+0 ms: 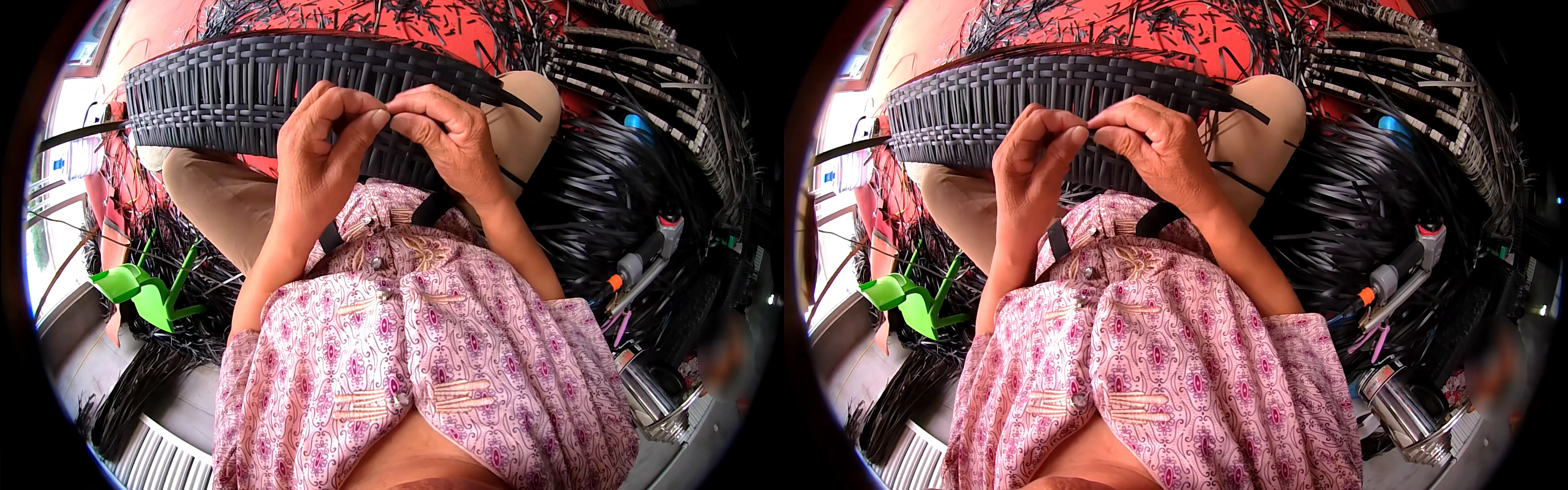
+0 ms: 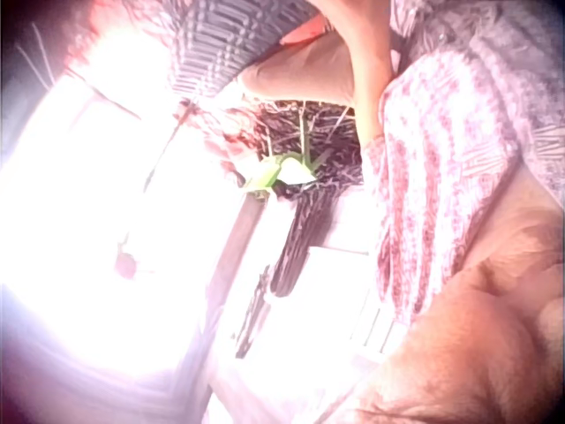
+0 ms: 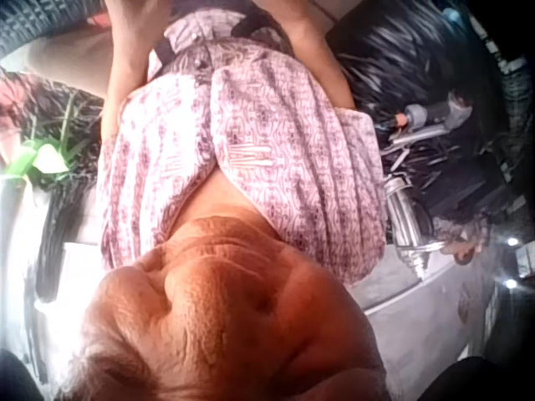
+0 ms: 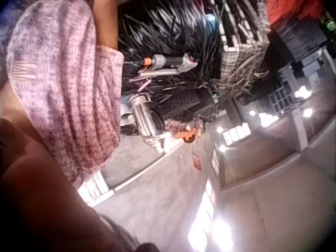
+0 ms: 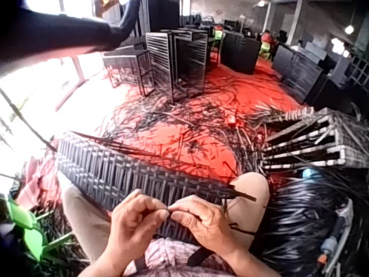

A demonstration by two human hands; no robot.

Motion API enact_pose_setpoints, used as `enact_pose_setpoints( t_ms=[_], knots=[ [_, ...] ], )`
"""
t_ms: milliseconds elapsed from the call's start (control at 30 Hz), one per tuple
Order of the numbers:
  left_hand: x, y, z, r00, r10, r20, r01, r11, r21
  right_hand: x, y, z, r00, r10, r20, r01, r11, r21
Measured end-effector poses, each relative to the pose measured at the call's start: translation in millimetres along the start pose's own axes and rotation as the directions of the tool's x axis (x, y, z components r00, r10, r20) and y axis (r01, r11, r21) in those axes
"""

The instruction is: The person sits cross-legged on a red floor and weaves a black mat using thin black strips. They interlace the strips by hand, occasionally flipping the mat to work on different sections and adjusting the weave pattern.

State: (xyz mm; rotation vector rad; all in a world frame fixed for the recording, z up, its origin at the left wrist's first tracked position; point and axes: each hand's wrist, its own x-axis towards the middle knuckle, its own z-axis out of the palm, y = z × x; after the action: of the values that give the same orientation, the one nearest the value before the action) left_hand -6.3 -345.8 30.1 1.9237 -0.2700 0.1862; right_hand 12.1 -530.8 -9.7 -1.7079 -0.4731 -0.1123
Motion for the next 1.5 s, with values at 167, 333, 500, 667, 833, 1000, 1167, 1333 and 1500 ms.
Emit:
enact_pose_setpoints(
  t_ms=[167,333,500,667,833,1000,1167,1333,1500],
  knots=[
    [6,-37,12,0.937,-0.348,-0.041,0.302,0.862,-0.408,0,9,6,0.974,0.185,-0.13,-0.187,0.982,0.001],
    [5,-63,32,0.999,-0.048,-0.023,0.053,0.863,0.502,3,14,12,0.931,0.271,-0.246,-0.286,0.958,-0.029],
    [6,-60,43,0.995,-0.099,0.011,0.074,0.81,0.582,-1,18,16,0.939,0.233,-0.254,-0.284,0.941,-0.185],
    [5,-70,40,0.999,-0.037,-0.015,0.04,0.9,0.434,0,17,19,0.969,0.137,-0.208,-0.2,0.924,-0.325],
    [3,-72,42,0.999,-0.023,-0.036,0.035,0.92,0.391,1,22,25,0.982,0.103,-0.161,-0.166,0.876,-0.452],
    [7,-61,31,0.995,-0.077,0.061,0.044,0.903,0.427,3,27,29,0.99,0.099,-0.097,-0.138,0.792,-0.594],
    [8,-71,15,0.999,-0.039,0.03,0.028,0.953,0.301,1,16,31,0.988,0.118,-0.104,-0.157,0.8,-0.579],
    [1,-46,-14,0.998,0.006,-0.06,0.008,0.973,0.231,9,-5,35,0.982,-0.167,-0.086,0.099,0.85,-0.517],
    [1,-18,-28,0.994,-0.061,-0.091,0.064,0.997,0.036,25,2,41,0.998,-0.056,0.022,0.058,0.988,-0.141]
  ],
)
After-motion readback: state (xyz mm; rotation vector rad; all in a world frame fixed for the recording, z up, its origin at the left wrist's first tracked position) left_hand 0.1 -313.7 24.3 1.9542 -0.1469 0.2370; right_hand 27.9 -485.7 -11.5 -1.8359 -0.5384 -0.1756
